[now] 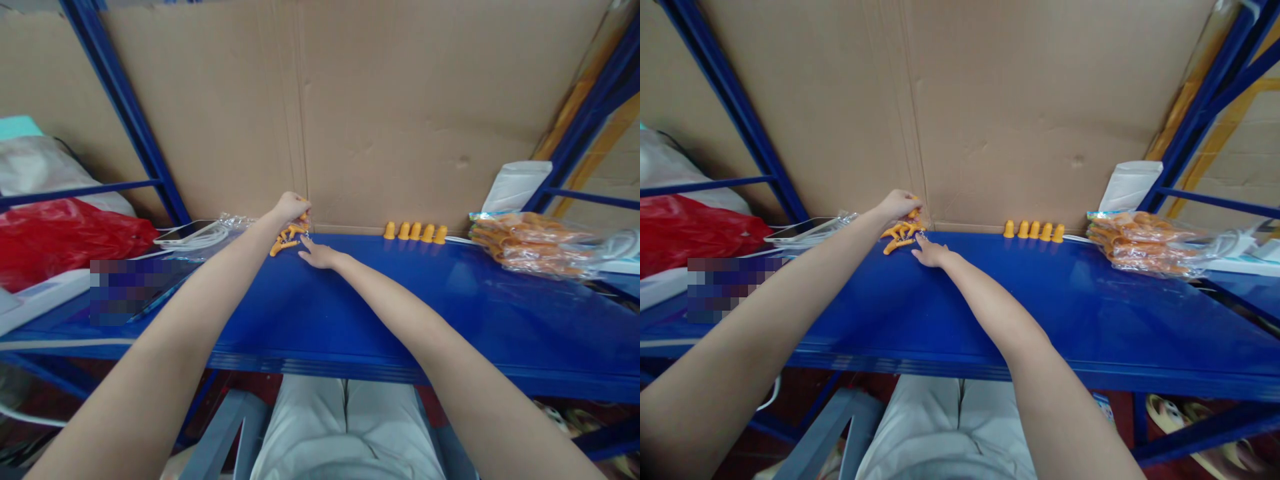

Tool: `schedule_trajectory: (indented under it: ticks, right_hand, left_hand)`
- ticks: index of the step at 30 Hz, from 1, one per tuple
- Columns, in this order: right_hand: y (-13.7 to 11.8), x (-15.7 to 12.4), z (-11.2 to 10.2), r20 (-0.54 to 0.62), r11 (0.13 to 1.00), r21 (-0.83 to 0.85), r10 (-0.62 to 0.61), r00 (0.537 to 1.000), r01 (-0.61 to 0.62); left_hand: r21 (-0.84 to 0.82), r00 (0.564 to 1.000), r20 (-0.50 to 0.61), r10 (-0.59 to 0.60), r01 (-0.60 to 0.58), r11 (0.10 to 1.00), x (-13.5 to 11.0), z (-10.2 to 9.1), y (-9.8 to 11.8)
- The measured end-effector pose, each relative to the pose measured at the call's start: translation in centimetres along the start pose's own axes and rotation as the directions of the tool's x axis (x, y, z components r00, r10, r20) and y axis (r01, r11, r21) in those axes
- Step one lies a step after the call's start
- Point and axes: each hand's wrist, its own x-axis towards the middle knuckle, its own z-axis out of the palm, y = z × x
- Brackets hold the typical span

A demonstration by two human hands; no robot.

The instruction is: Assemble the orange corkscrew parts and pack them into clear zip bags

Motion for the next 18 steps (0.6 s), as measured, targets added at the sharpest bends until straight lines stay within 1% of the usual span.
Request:
schedule_trajectory:
  ticks: [3,5,7,9,10,11,12,13,14,15,16,18]
  right_hand:
    - [-0.7,-0.8,0.1,0.052,0.999,0.006,0.053,0.997,-0.053]
    - [-0.9,-1.3,0.2,0.023,0.999,0.004,0.050,0.998,-0.050]
    - [-0.8,-1.4,0.1,-0.053,1.000,0.015,0.019,0.998,-0.018]
    - [-0.4,-1.3,-0.2,-0.175,0.998,0.069,0.007,0.984,0.005]
    - [-0.2,-1.2,-0.5,-0.249,0.992,0.127,0.033,0.968,-0.001]
    - [0.0,-1.1,-0.8,-0.321,0.978,0.207,0.084,0.943,-0.017]
    - [0.2,-1.0,-1.1,-0.375,0.952,0.305,0.154,0.914,-0.035]
    - [0.4,-0.9,-1.4,-0.405,0.910,0.412,0.223,0.887,-0.041]
    - [0.5,-0.8,-1.6,-0.405,0.856,0.516,0.274,0.872,-0.029]
    - [0.5,-0.7,-1.8,-0.383,0.795,0.607,0.300,0.874,-0.007]
    - [0.5,-0.7,-1.8,-0.346,0.733,0.680,0.301,0.889,0.016]
    - [0.4,-0.5,-1.8,-0.284,0.637,0.769,0.259,0.923,0.058]
  left_hand:
    - [0.105,0.998,-0.037,0.046,-0.042,0.994,0.1,0.2,-0.3]
    - [0.136,0.997,-0.044,0.069,-0.062,0.989,0.1,0.5,-0.4]
    - [0.116,0.997,-0.048,0.059,-0.053,0.992,0.1,0.8,-0.5]
    - [0.069,0.998,-0.054,0.033,-0.029,0.997,0.1,1.0,-0.5]
    - [0.045,0.998,-0.053,0.019,-0.016,0.999,0.1,1.1,-0.5]
    - [0.017,0.999,-0.047,0.009,-0.009,1.000,0.1,1.1,-0.6]
    - [-0.013,0.999,-0.036,0.004,-0.005,1.000,0.0,1.2,-0.7]
    - [-0.046,1.000,-0.021,0.003,-0.004,0.999,0.0,1.3,-0.7]
    - [-0.083,1.000,-0.003,0.007,-0.007,0.997,-0.1,1.4,-0.8]
    - [-0.121,1.000,0.018,0.012,-0.010,0.993,-0.2,1.5,-1.0]
    - [-0.158,0.999,0.040,0.021,-0.014,0.987,-0.3,1.6,-1.1]
    - [-0.215,0.994,0.096,0.047,-0.025,0.976,-0.6,1.9,-1.3]
